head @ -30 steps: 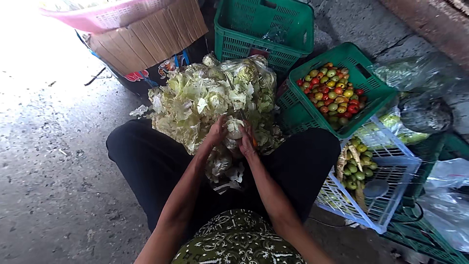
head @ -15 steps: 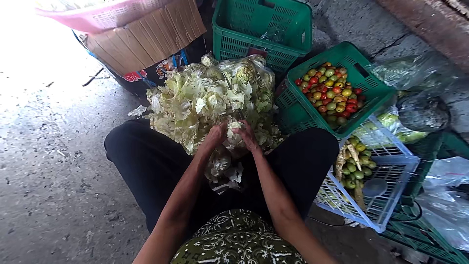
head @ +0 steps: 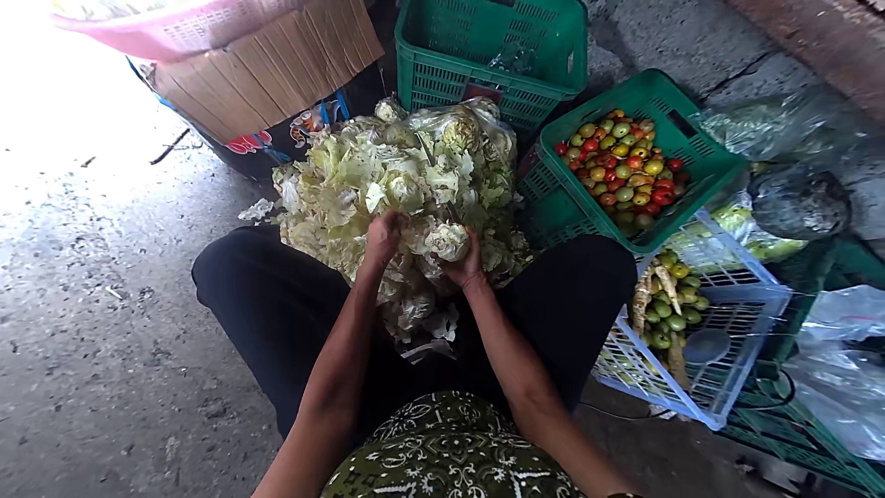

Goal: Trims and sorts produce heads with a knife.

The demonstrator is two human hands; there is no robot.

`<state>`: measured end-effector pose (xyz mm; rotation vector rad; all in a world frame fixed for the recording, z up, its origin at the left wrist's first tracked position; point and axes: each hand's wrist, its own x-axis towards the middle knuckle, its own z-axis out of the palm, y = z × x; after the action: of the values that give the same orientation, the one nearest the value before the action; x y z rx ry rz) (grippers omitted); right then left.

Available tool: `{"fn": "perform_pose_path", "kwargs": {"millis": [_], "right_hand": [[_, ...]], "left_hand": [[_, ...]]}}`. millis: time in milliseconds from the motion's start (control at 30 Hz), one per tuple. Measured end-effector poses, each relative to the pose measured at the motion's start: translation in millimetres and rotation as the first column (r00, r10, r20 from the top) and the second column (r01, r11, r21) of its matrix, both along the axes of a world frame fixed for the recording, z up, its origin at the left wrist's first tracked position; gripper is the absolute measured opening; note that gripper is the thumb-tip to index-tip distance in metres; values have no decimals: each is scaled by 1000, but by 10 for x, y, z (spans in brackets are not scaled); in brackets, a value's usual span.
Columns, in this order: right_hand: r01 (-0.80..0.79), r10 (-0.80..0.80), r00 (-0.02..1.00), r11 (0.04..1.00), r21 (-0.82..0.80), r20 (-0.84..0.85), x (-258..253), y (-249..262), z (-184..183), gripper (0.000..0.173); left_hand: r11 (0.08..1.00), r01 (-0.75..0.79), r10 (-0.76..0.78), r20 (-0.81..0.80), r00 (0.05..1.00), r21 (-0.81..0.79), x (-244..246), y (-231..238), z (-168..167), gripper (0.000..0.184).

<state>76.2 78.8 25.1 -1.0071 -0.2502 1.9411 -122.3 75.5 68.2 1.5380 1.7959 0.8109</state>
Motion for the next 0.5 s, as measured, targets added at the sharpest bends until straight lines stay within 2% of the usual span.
{"fn": "perform_pose_path", "kwargs": {"millis": [33,100,167,267,300,367,433,500], "right_hand": [[-4,4,1000,1000,0,11,11,0,11,59],[-46,44,998,998,31,50,15,-9,22,55],[-110,102,989,991,73,112,-19,-28,29,51],[-201,177,968,972,124,180,-59,-41,-22,49],[-215,186,963,967,135,195,-67,-43,-26,50],[-191,167,970,973,130,177,-95,-68,-10,54],[-82,72,993,991,110,93,-140,-86,39,56],[37,-35,999,989,141,-18,-160,-97,80,58]], "left_hand": [[998,-38,42,-69,997,52,-14,8,-28,33],[998,-35,42,-127,991,53,-3,11,-45,50],[999,50,-50,9,999,-1,61,-22,-10,56],[976,208,-176,324,930,-65,119,-129,-19,46],[980,187,-144,416,898,-65,171,-98,-38,37],[999,1,21,552,834,-38,257,-59,-139,25],[986,-133,167,589,791,-101,259,-65,-147,36],[958,-57,212,561,800,-280,222,-167,53,57]]}}
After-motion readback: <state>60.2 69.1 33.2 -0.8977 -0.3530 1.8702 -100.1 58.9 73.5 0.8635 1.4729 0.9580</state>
